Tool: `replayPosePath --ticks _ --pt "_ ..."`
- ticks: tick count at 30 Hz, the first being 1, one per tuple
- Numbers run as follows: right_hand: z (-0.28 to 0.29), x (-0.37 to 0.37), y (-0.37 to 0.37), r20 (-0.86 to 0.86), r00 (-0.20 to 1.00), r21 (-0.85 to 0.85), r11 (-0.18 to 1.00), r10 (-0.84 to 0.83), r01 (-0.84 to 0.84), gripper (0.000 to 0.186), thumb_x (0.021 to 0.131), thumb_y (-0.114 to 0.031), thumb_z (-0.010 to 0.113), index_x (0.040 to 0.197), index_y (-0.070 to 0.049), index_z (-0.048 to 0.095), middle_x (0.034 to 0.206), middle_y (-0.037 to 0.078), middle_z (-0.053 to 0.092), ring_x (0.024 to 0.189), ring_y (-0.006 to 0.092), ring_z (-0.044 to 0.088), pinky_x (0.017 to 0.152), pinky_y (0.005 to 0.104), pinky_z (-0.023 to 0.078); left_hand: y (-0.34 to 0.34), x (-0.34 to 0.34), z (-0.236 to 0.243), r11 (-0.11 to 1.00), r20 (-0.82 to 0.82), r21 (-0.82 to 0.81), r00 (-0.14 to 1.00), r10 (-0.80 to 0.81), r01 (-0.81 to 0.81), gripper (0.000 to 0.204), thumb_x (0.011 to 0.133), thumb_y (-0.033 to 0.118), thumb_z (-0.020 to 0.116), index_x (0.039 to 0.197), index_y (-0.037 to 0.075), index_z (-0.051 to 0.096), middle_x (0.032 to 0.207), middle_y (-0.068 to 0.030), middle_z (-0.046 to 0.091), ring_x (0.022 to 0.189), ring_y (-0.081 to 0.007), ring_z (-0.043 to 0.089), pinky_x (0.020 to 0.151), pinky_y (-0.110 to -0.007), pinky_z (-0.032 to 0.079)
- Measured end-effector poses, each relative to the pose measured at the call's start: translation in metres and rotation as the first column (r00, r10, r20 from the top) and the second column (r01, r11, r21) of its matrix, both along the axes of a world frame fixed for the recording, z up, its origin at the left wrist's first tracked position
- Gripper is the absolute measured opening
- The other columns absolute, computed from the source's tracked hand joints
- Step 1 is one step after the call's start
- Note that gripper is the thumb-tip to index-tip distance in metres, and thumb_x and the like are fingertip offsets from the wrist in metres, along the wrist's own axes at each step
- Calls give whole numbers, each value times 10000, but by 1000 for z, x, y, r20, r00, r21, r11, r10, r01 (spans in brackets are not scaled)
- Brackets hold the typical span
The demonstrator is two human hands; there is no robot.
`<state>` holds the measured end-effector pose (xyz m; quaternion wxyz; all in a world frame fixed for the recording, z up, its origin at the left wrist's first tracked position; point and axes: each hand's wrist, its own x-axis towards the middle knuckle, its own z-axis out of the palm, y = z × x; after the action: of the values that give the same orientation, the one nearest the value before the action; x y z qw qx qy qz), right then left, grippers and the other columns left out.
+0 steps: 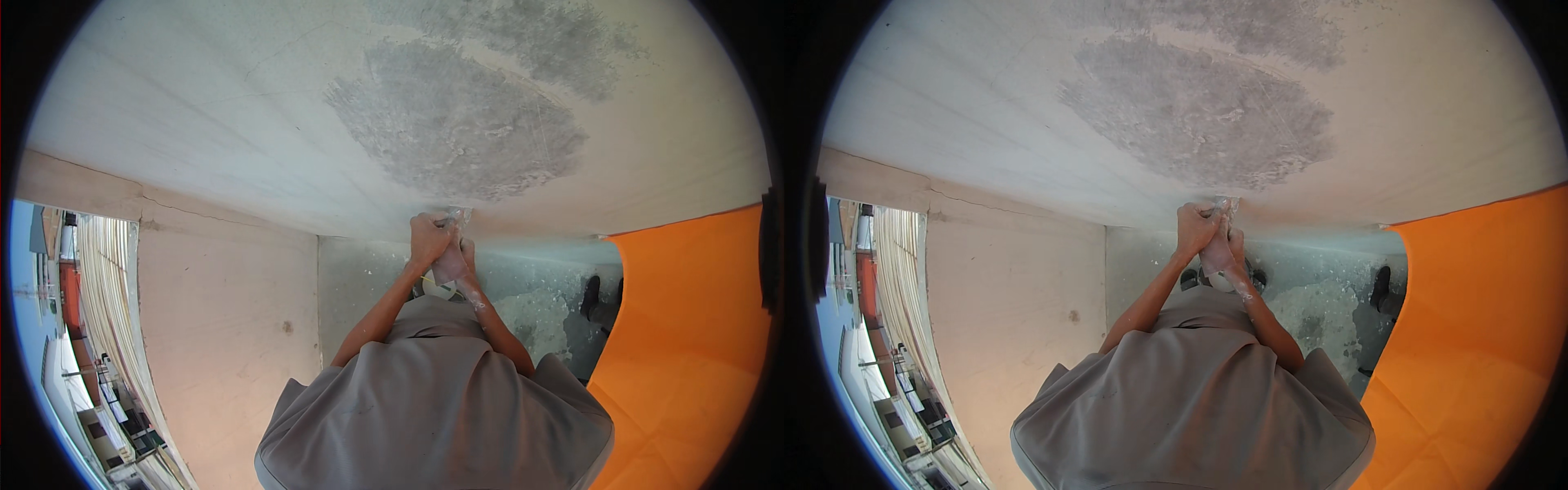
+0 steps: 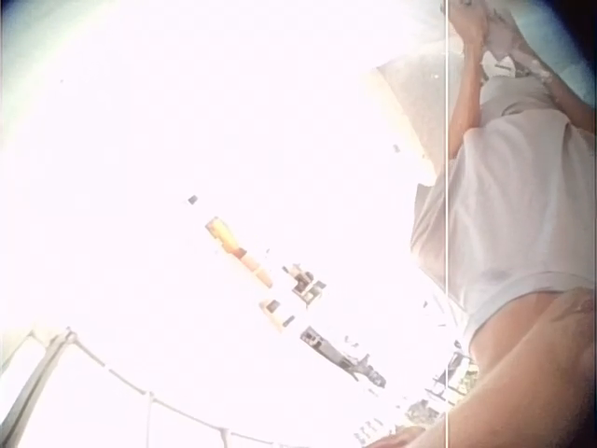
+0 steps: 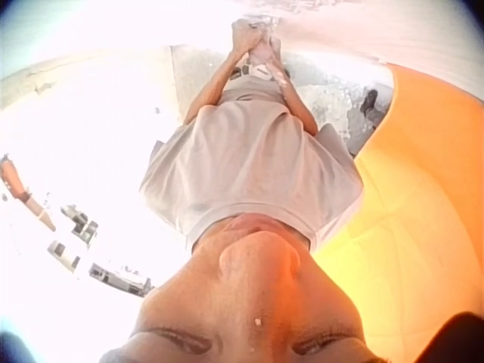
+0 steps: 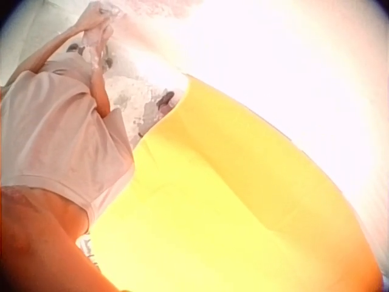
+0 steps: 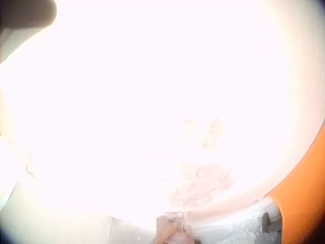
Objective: Scraping and smoothing plaster on a wall using a putty knife.
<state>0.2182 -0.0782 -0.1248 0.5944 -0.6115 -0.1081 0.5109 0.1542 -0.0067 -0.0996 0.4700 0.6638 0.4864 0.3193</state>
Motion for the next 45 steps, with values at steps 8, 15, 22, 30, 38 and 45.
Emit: replayPosePath --ticks 8,15,22,30,38,45 --pt "-11 27 -21 882 455 -116 992 124 -45 503 1033 -421 526 855 6 723 834 289 669 785 512 624 723 564 493 -7 1 -26 882 353 -455 934 54 121 406 985 344 709 800 -13 762 636 27 639 558 -62 509 479 -286 401" --pt "-20 32 -18 832 529 -131 986 166 -103 562 1023 -470 526 834 25 712 777 286 669 778 509 642 730 558 496 -5 5 -13 896 410 -404 912 -3 184 369 1006 329 695 793 30 737 650 15 632 528 -52 517 451 -252 370" --pt "3 6 4 503 851 -206 977 151 -51 541 998 -456 603 827 50 690 692 141 691 686 212 682 666 423 515 3 -3 -17 952 222 -303 975 32 38 398 971 276 731 681 4 720 604 -15 655 528 -65 523 469 -280 391" --pt "-25 -6 13 447 892 266 962 -62 -66 457 1050 -418 557 933 2 690 725 1 657 688 136 628 613 341 513 4 -4 14 999 -46 37 999 2 0 326 916 244 768 747 -35 753 623 -66 699 557 -84 571 511 -321 449" --pt "-20 33 -14 796 589 -102 990 138 -93 586 1034 -467 527 769 35 675 726 274 651 686 458 643 694 526 493 -3 1 -29 831 345 -541 935 83 126 353 979 349 727 833 29 758 697 3 671 555 -80 557 487 -267 417" --pt "-20 28 -9 772 624 -132 991 121 -29 577 1040 -446 526 759 30 691 700 262 653 655 427 664 645 495 506 4 8 -54 930 285 -357 958 21 85 343 973 322 732 841 8 773 713 -10 696 582 -83 572 510 -274 436"
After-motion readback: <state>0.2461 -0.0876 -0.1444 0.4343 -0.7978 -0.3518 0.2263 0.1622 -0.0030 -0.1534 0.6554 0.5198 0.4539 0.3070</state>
